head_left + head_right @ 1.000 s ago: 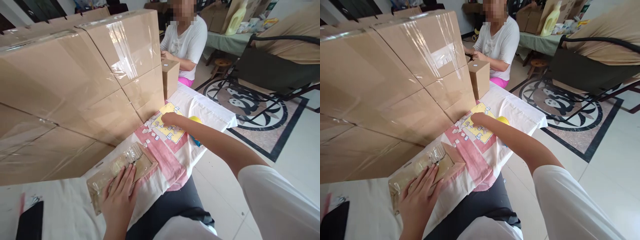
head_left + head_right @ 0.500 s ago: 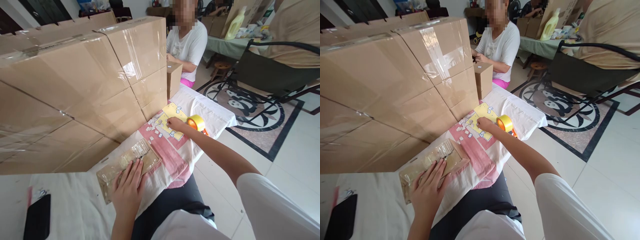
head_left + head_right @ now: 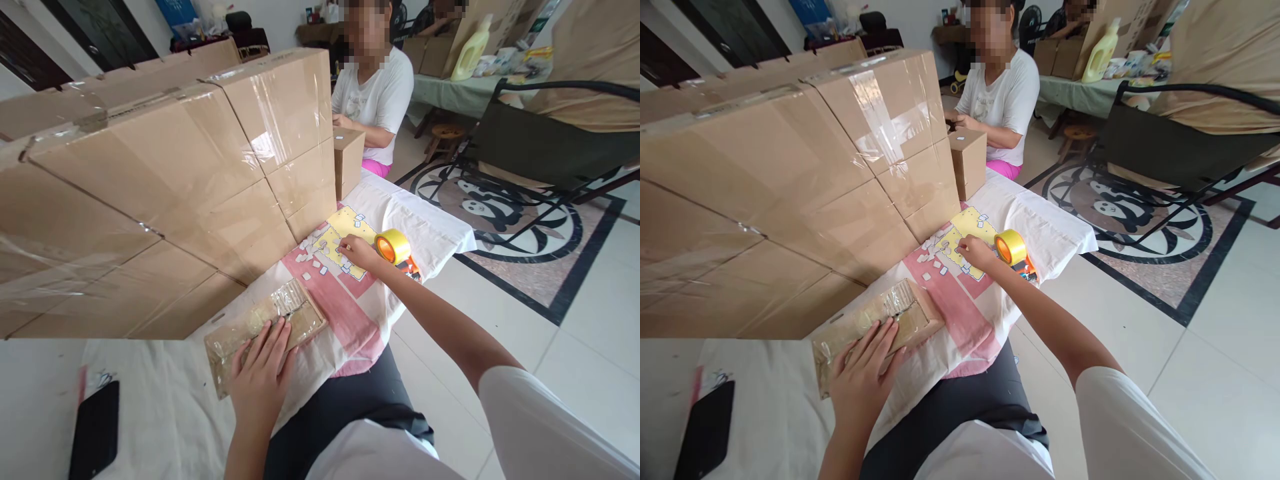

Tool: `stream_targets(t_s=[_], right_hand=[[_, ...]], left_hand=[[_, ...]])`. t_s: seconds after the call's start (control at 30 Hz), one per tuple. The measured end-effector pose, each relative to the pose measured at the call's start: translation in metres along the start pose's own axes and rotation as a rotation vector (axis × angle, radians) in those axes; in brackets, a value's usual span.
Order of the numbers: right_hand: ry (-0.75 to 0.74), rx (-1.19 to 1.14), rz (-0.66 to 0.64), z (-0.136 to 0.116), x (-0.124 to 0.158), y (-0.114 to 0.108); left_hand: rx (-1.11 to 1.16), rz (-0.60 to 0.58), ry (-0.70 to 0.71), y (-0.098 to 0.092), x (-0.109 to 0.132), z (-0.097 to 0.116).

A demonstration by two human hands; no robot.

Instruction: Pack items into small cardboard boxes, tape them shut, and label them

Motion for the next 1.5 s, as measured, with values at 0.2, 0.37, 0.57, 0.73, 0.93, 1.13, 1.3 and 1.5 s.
stream_targets(t_s=[0.2, 0.37, 0.57, 0.73, 0.93, 1.13, 1.3, 1.5], right_hand=[[-0.129, -0.165, -0.063, -0.006, 0.023, 0.010], [-0.228, -0.252, -0.105, -0.017, 0.046, 0.016], [-0.304, -0.432, -0.093, -0.022, 0.067, 0.026], [-0.227, -0.559, -0.081, -0.016, 0.073, 0.042], [-0.206, -0.775, -0.095, -0.022, 0.081, 0.054], [-0.183, -0.603, -0.016, -0.022, 0.081, 0.050], [0.110, -0.154, 0.074, -0.003, 0.050, 0.025], [0.213, 0.093, -0.042, 0.003, 0.000, 0.008]], left_hand=[[-0.001, -0.012, 0.041, -0.003, 0.002, 0.001], [-0.001, -0.020, 0.049, -0.001, 0.001, -0.001], [-0.004, -0.038, 0.051, 0.001, 0.003, -0.004], [-0.005, -0.062, 0.063, 0.000, 0.002, -0.004], [-0.003, -0.086, 0.065, 0.000, 0.001, -0.006], [-0.009, -0.090, 0.049, 0.002, 0.003, -0.005], [-0.016, -0.085, 0.042, 0.002, 0.003, -0.004], [-0.021, -0.060, 0.040, 0.003, 0.001, -0.003]])
Point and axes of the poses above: each hand's wrist, its own x-axis away from the middle knuckle, its own y-axis out of the palm, z = x × y, the point moved 2 cm from there along -x, towards the middle knuckle, and after that the axes turned 14 degrees about x, right-handed, at the moved point
